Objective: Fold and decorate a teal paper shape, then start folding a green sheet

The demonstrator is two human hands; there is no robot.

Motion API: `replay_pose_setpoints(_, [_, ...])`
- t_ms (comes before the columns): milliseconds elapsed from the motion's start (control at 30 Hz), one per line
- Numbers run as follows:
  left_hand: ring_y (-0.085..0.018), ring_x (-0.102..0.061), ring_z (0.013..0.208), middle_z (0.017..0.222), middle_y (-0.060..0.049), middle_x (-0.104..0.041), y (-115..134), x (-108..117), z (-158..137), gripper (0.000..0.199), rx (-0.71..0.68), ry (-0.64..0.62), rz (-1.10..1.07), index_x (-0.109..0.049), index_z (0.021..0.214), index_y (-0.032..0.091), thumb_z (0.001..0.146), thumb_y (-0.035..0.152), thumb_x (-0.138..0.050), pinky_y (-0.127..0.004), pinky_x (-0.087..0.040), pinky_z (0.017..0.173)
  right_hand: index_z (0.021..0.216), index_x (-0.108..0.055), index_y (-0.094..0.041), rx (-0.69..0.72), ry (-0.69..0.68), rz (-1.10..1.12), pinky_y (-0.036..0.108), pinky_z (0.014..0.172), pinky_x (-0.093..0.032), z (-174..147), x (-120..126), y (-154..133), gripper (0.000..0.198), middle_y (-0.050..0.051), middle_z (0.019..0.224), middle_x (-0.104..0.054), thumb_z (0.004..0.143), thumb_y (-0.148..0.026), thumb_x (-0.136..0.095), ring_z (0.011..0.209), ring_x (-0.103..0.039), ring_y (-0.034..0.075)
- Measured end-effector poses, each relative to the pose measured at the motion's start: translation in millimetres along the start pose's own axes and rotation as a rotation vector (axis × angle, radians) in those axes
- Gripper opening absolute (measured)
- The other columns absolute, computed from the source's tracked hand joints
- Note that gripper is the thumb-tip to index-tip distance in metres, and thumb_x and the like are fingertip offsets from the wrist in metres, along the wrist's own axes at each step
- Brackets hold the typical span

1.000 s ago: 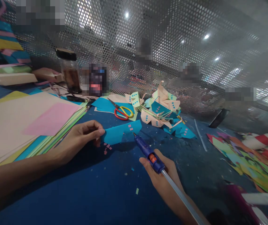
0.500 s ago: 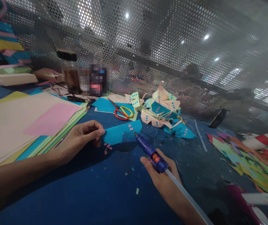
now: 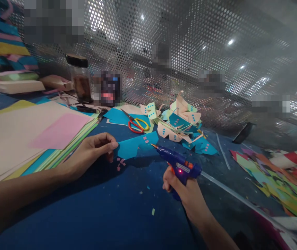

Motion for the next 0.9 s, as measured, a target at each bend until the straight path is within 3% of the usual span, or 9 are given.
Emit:
replay_pose_setpoints(233, [-0.014,-0.059,0.059,0.062,0.003,-0.064,4,2,3,0.020,-0.027,0.095,0.000,-0.060,0.082,0.020,0.087,0.037,-0.069,-0.026,-0.046,0.062,0.072,-0.054,-0.021,-0.038,-0.125,0.124,0.029,0.067,-0.051,2,-4,-1,0.038,-0.002,0.062,-0.057,0.093,-0.053,-0.060,0.064,-0.059,0.016])
replay_pose_setpoints(400, [-0.013,-0.058,0.058,0.062,0.002,-0.061,9,5,8,0.020,-0.059,0.155,-0.005,-0.058,0.079,0.019,0.086,0.036,-0.068,-0.027,-0.046,0.061,0.073,-0.058,-0.021,-0.122,-0.207,-0.129,0.029,0.070,-0.050,4,-8,-2,0.039,0.000,0.066,-0.062,0.092,-0.055,-0.059,0.069,-0.062,0.017])
replay_pose_setpoints(567, [-0.013,-0.058,0.058,0.063,0.002,-0.061,8,6,10,0.022,-0.059,0.163,-0.012,-0.058,0.079,0.019,0.085,0.037,-0.069,-0.027,-0.046,0.061,0.071,-0.060,-0.022,-0.157,-0.286,-0.395,0.027,0.058,-0.045,12,-18,-12,0.036,-0.001,0.064,-0.062,0.090,-0.052,-0.060,0.062,-0.059,0.016])
replay_pose_setpoints(733, [-0.014,-0.058,0.058,0.062,0.002,-0.061,7,6,9,0.022,-0.031,0.165,0.003,-0.058,0.079,0.020,0.085,0.039,-0.068,-0.027,-0.046,0.060,0.073,-0.063,-0.023,-0.091,-0.280,-0.524,0.029,0.054,-0.044,20,-26,-14,0.033,-0.001,0.060,-0.060,0.087,-0.052,-0.060,0.057,-0.058,0.017])
replay_pose_setpoints(900, [-0.013,-0.058,0.057,0.060,0.003,-0.060,10,4,8,0.021,-0.005,0.176,0.007,-0.057,0.078,0.020,0.085,0.037,-0.068,-0.026,-0.045,0.059,0.084,-0.068,-0.021,-0.165,-0.311,-0.598,0.031,0.059,-0.046,18,-22,-17,0.035,0.002,0.065,-0.065,0.088,-0.054,-0.059,0.064,-0.062,0.020])
Point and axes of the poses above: each hand's wrist, its own z-axis towards the middle knuckle, its own x-axis out of the back of the hand, y = z × x, the point moved 1 cm from there along z, towards the middle knuckle
